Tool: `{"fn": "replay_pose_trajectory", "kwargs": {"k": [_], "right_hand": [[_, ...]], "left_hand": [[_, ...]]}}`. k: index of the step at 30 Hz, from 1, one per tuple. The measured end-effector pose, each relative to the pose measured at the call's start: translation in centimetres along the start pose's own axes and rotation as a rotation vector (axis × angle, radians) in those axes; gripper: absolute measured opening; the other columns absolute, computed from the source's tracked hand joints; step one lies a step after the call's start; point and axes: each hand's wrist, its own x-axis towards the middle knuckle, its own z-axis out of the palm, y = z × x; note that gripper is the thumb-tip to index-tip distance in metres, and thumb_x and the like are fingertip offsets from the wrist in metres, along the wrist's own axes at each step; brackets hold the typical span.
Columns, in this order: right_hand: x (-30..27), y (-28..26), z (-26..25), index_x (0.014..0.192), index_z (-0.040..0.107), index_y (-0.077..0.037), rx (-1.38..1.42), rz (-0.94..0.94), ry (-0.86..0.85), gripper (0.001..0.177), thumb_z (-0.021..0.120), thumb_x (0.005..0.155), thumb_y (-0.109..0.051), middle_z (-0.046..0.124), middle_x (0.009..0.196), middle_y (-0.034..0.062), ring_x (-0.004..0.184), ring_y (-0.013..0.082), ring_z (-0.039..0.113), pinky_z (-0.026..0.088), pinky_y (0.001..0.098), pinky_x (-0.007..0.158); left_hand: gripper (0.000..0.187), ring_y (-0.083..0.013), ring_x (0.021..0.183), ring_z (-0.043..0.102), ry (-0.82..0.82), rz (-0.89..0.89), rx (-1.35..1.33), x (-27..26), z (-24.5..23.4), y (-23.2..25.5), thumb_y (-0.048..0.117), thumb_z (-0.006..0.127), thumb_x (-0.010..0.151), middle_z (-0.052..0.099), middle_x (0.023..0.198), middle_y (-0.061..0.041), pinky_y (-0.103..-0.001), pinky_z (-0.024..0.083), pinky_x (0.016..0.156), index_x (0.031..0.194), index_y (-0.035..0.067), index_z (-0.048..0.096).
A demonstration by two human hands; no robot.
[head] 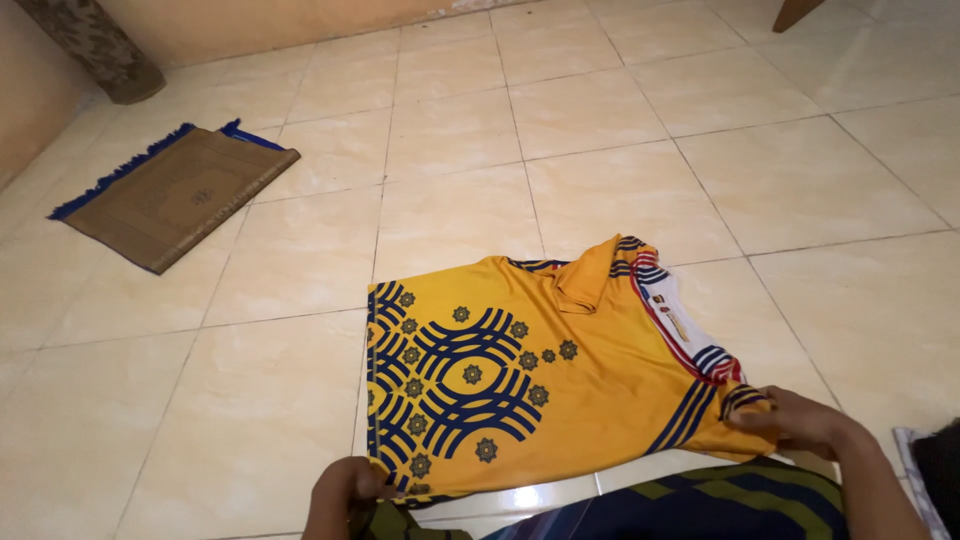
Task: The person folds various shirts and t-shirts on the floor.
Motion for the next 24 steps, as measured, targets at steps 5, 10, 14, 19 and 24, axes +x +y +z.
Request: {"fn": "replay_pose_trajectory", "kwargs": {"k": [5,10,14,19,24], "right_hand": [[4.2,4.0,-1.4,0.141,0.050,-0.009,0.051,-0.065,-0.035,0.074,0.084,0.074,-0.011,0.071,0.116,0.0200,0.092,0.0282,0.065,0.056,0.0450,0.079],[0.5,2.0,-0.9,0.147,0.042,-0.004,-0.281,-0.048,0.083,0.080,0.087,0.082,-0.016,0.071,0.117,0.0210,0.099,0.0291,0.072,0.059,0.0410,0.085],[-3.3,0.7,-0.1,0.147,0.045,-0.005,-0.068,-0.073,-0.019,0.078,0.086,0.082,-0.015,0.070,0.123,0.0178,0.106,0.0281,0.070,0.058,0.0423,0.091],[-0.8,3.1,-0.6,0.146,0.049,-0.004,0.105,-0.072,-0.170,0.075,0.085,0.081,-0.015,0.070,0.129,0.0182,0.114,0.0310,0.071,0.058,0.0452,0.099],[5.5,6.0,-2.5,0.149,0.043,-0.004,-0.473,-0.036,-0.029,0.085,0.089,0.082,-0.030,0.064,0.138,0.0204,0.124,0.0303,0.066,0.057,0.0393,0.106]], "left_hand": [[0.053,-0.0264,0.102,0.070,0.015,-0.021,0.062,-0.6,2.9,-1.2,0.046,0.085,0.081,0.076,0.115,-0.011,-0.041,0.054,0.088,0.119,0.010,0.075],[0.049,-0.0265,0.105,0.070,0.042,-0.050,0.114,-1.8,3.2,-1.9,0.043,0.084,0.081,0.076,0.117,-0.010,-0.041,0.054,0.089,0.119,0.013,0.075],[0.047,-0.0266,0.107,0.070,0.056,-0.078,0.152,0.1,3.3,-3.3,0.041,0.083,0.080,0.076,0.118,-0.009,-0.040,0.055,0.090,0.120,0.015,0.076],[0.045,-0.0267,0.110,0.070,0.066,-0.111,0.207,1.8,2.3,-3.5,0.038,0.082,0.080,0.076,0.120,-0.008,-0.040,0.055,0.091,0.120,0.018,0.076],[0.043,-0.0268,0.112,0.070,0.091,-0.133,0.268,-0.3,-2.5,0.2,0.036,0.080,0.080,0.076,0.123,-0.007,-0.039,0.055,0.092,0.120,0.021,0.076]]}}
